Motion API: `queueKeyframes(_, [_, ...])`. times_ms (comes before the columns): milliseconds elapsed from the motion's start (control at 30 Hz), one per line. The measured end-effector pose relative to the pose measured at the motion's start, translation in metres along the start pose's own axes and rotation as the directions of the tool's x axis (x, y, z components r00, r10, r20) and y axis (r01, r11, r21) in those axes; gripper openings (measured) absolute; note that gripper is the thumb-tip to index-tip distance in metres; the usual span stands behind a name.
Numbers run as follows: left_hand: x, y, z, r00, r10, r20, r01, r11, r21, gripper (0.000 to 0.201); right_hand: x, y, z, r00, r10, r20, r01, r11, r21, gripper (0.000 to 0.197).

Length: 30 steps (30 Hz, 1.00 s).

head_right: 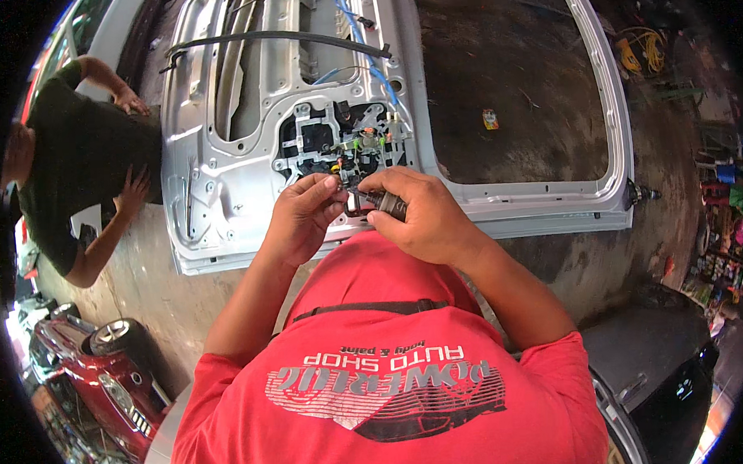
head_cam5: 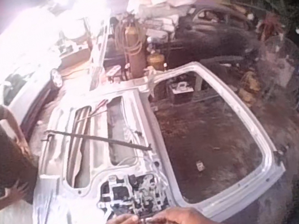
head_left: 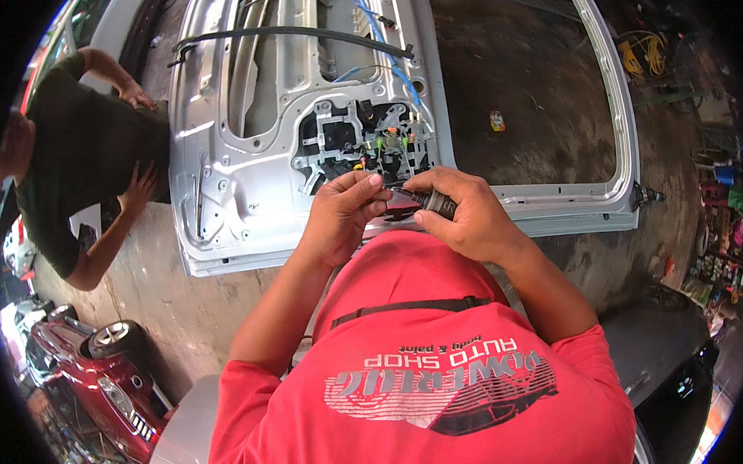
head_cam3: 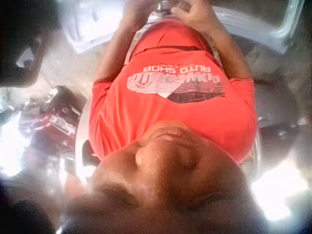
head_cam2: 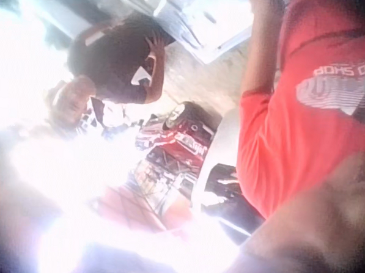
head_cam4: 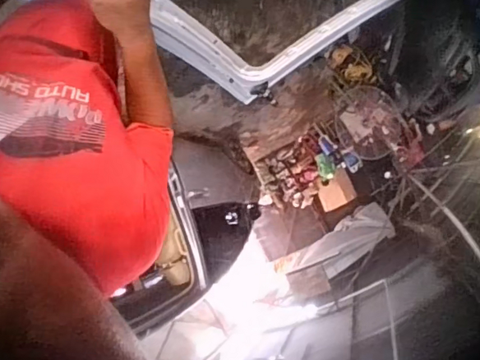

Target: The person works on the internal mechanism of a car door, using a screwdriver to manipulate components and wires. They handle a window regulator motor and various connectors, then place a screwdriver into a plastic organizer box on the floor.

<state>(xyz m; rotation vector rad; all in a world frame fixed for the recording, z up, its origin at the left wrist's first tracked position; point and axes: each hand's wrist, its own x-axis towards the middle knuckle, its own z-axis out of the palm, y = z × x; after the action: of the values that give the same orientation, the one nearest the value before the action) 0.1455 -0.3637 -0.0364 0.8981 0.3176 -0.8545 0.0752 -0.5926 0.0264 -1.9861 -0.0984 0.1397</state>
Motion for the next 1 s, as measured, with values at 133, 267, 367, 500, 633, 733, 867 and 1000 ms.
queueKeyframes(133, [-0.009,-0.004,0.002,1.0,0.004,-0.004,-0.004,0.999,-0.05,0.014,0.008,-0.009,0.0,0.997,-0.075,0.034,0.078,0.994,-0.079,0.031])
queueKeyframes(267, [-0.015,-0.005,0.001,0.999,0.031,-0.02,-0.033,0.997,-0.075,0.014,0.016,-0.01,0.004,0.991,-0.122,0.049,0.128,0.982,-0.139,0.031])
queueKeyframes(367, [-0.018,-0.007,-0.003,0.998,0.035,-0.044,-0.039,0.995,-0.093,0.013,0.018,-0.012,0.007,0.987,-0.142,0.07,0.152,0.972,-0.181,0.031])
queueKeyframes(500, [-0.02,-0.012,-0.009,0.998,0.036,-0.057,-0.043,0.991,-0.123,0.013,0.018,-0.018,0.014,0.977,-0.195,0.082,0.21,0.937,-0.277,0.03])
queueKeyframes(633, [-0.019,-0.016,-0.013,0.997,0.046,-0.069,-0.056,0.986,-0.155,0.014,0.019,-0.019,0.021,0.987,-0.144,0.079,0.159,0.954,-0.255,0.03])
queueKeyframes(733, [-0.015,-0.023,-0.017,0.995,0.062,-0.074,-0.075,0.979,-0.188,0.014,0.019,-0.01,0.026,0.995,-0.08,0.066,0.089,0.986,-0.14,0.03])
queueKeyframes(867, [-0.012,-0.028,-0.026,0.996,0.079,-0.04,-0.085,0.98,-0.179,0.013,0.017,0.007,0.03,0.972,0.189,0.141,-0.213,0.96,0.184,0.03])
queueKeyframes(1000, [-0.008,-0.028,-0.026,0.994,0.093,-0.065,-0.103,0.98,-0.173,0.013,0.019,0.004,0.029,0.841,0.43,0.329,-0.541,0.688,0.484,0.028])
